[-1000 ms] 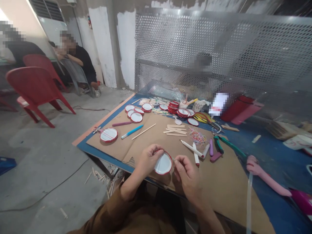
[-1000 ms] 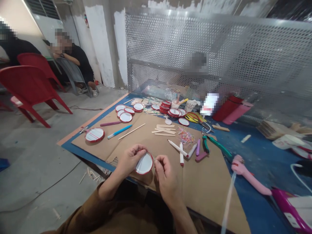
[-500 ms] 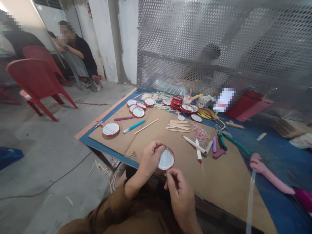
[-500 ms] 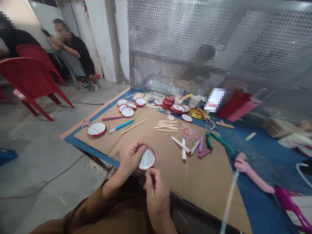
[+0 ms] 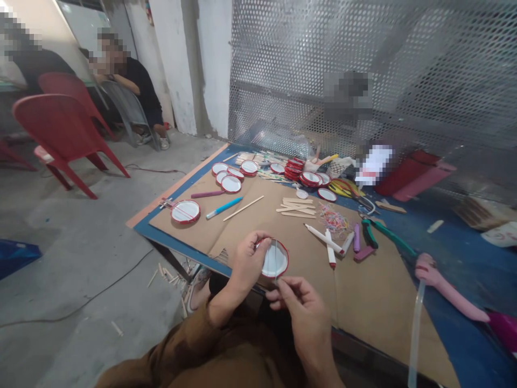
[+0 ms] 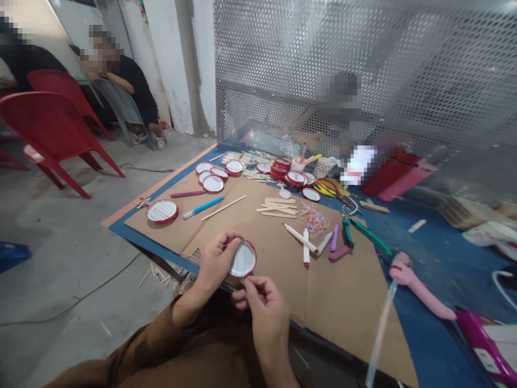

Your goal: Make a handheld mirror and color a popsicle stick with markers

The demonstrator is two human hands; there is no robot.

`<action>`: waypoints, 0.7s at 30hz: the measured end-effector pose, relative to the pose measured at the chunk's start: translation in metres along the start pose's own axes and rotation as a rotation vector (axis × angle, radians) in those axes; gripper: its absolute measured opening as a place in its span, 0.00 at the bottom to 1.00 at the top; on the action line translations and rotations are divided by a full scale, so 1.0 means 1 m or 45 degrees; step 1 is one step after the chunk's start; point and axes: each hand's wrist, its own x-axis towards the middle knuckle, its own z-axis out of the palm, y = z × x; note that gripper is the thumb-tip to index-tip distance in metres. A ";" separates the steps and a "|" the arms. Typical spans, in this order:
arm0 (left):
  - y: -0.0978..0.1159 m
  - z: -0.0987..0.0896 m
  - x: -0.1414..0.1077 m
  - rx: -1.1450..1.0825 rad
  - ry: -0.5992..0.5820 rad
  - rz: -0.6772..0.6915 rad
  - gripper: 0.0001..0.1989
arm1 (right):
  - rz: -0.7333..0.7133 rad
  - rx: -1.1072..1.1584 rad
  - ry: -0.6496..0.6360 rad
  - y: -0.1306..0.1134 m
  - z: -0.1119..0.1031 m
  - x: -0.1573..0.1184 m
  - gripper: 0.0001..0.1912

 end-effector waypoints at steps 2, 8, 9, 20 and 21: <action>-0.003 0.000 0.001 -0.030 0.016 -0.003 0.09 | 0.053 0.131 0.017 -0.002 -0.001 0.002 0.25; -0.009 -0.002 0.003 -0.056 0.050 0.005 0.09 | -0.008 0.244 -0.069 -0.009 -0.002 0.006 0.26; -0.008 -0.003 0.002 -0.030 0.013 0.024 0.09 | -0.058 0.200 -0.097 -0.010 -0.001 0.007 0.27; -0.005 -0.004 -0.005 0.113 -0.294 0.276 0.13 | -0.447 -0.499 0.158 0.002 -0.011 0.024 0.20; -0.006 -0.003 -0.005 0.164 -0.292 0.296 0.12 | -0.477 -0.513 0.176 0.005 -0.011 0.024 0.20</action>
